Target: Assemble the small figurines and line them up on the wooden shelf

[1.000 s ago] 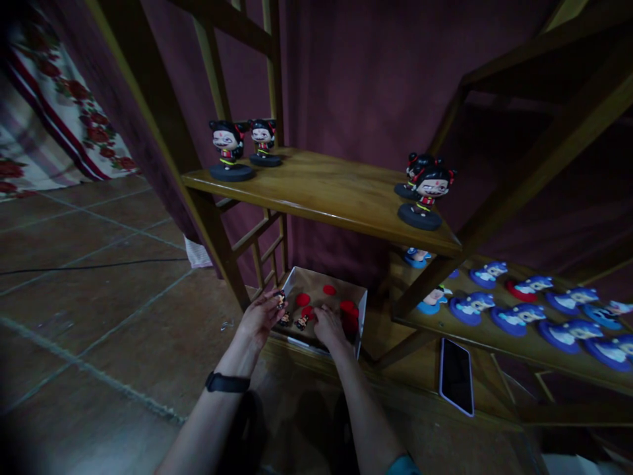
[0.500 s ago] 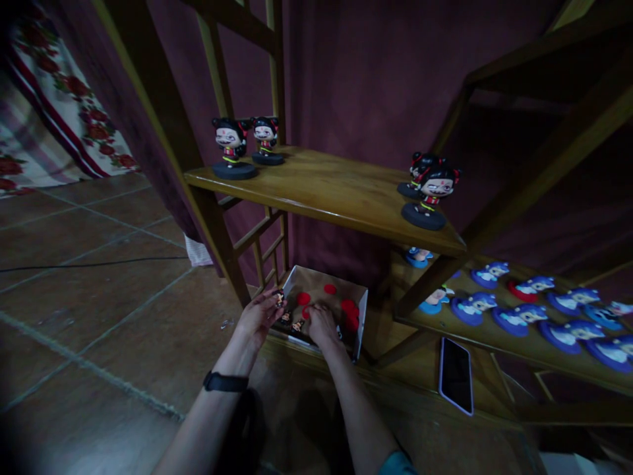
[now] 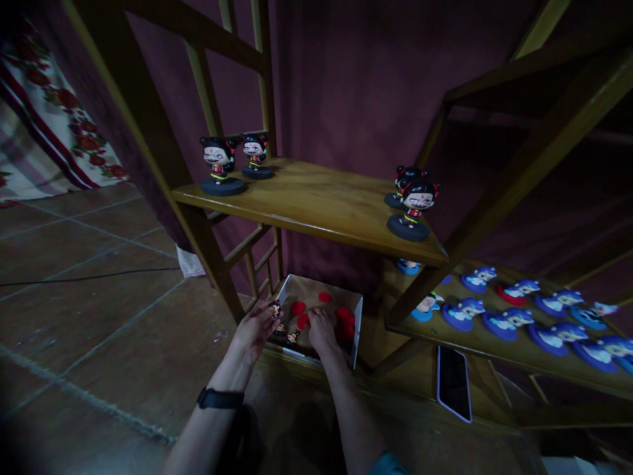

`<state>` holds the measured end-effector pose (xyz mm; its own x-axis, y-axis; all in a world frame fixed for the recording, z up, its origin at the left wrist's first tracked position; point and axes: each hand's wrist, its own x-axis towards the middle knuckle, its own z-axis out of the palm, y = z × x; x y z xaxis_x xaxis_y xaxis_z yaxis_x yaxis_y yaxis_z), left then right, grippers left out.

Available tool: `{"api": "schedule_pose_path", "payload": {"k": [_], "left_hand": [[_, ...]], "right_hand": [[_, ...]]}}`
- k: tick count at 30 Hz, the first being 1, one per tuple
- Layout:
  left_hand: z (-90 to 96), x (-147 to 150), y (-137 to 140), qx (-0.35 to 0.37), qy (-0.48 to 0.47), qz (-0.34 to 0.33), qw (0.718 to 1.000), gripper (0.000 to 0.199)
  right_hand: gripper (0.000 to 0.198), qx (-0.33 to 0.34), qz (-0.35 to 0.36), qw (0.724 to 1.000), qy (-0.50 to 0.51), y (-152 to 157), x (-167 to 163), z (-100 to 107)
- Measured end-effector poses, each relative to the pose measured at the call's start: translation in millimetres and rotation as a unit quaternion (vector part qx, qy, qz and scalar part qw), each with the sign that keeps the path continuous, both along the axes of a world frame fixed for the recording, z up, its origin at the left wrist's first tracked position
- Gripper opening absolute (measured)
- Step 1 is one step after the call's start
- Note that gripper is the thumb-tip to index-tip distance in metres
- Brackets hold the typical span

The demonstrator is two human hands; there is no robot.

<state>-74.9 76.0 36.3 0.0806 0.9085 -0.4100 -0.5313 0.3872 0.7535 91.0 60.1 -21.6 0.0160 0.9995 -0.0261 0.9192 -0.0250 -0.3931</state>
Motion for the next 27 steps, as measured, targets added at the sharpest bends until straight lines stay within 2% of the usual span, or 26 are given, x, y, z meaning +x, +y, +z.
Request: {"api": "schedule_pose_path", "payload": {"k": [3,6,8,10,11,12,14,16,17,18,20,22,25,27], "left_hand": [[1.5,1,-1,-0.003,0.001,-0.002,1.0,0.026],[2.3,2,-1,-0.002,0.003,-0.007,1.0,0.026],[2.5,2,-1,-0.003,0.005,-0.007,1.0,0.025],[2.7,1,-1,-0.006,0.006,-0.007,1.0,0.024],[2.7,1,-1,-0.008,0.005,-0.008,1.0,0.024],[2.7,1,0,-0.009,0.004,-0.008,1.0,0.024],[2.5,1,0,-0.007,0.001,-0.009,1.0,0.024],[1.8,2,0,-0.003,-0.001,-0.01,1.0,0.024],[1.4,3,0,-0.001,-0.002,-0.012,1.0,0.024],[0.9,4,0,0.0,-0.003,-0.015,1.0,0.023],[0.2,6,-1,-0.001,-0.01,-0.022,1.0,0.023],[0.3,10,-2,0.003,-0.021,-0.031,0.999,0.023],[2.3,14,-4,0.021,-0.045,-0.05,0.998,0.024],[4.4,17,-7,0.037,-0.061,-0.067,0.995,0.027]], "right_hand": [[0.042,-0.015,0.029,0.999,-0.005,-1,-11,-2],[0.04,-0.021,0.023,0.999,0.023,3,-14,-8],[0.037,-0.009,-0.003,0.995,0.096,7,-13,-9],[0.033,0.007,-0.058,0.97,0.237,11,-10,-6],[0.031,0.012,-0.089,0.939,0.332,12,-8,-2],[0.03,0.011,-0.115,0.895,0.431,12,-6,3],[0.03,-0.01,-0.138,0.78,0.611,10,-2,14],[0.029,-0.046,-0.129,0.68,0.72,4,1,24],[0.026,-0.06,-0.125,0.648,0.749,1,2,28],[0.024,-0.067,-0.124,0.627,0.766,-3,2,31],[0.02,-0.063,-0.133,0.61,0.779,-10,1,33],[0.016,-0.034,-0.144,0.609,0.779,-17,0,32],[0.017,0.009,-0.154,0.624,0.766,-29,1,30],[0.021,0.012,-0.155,0.647,0.746,-39,2,31]]}}
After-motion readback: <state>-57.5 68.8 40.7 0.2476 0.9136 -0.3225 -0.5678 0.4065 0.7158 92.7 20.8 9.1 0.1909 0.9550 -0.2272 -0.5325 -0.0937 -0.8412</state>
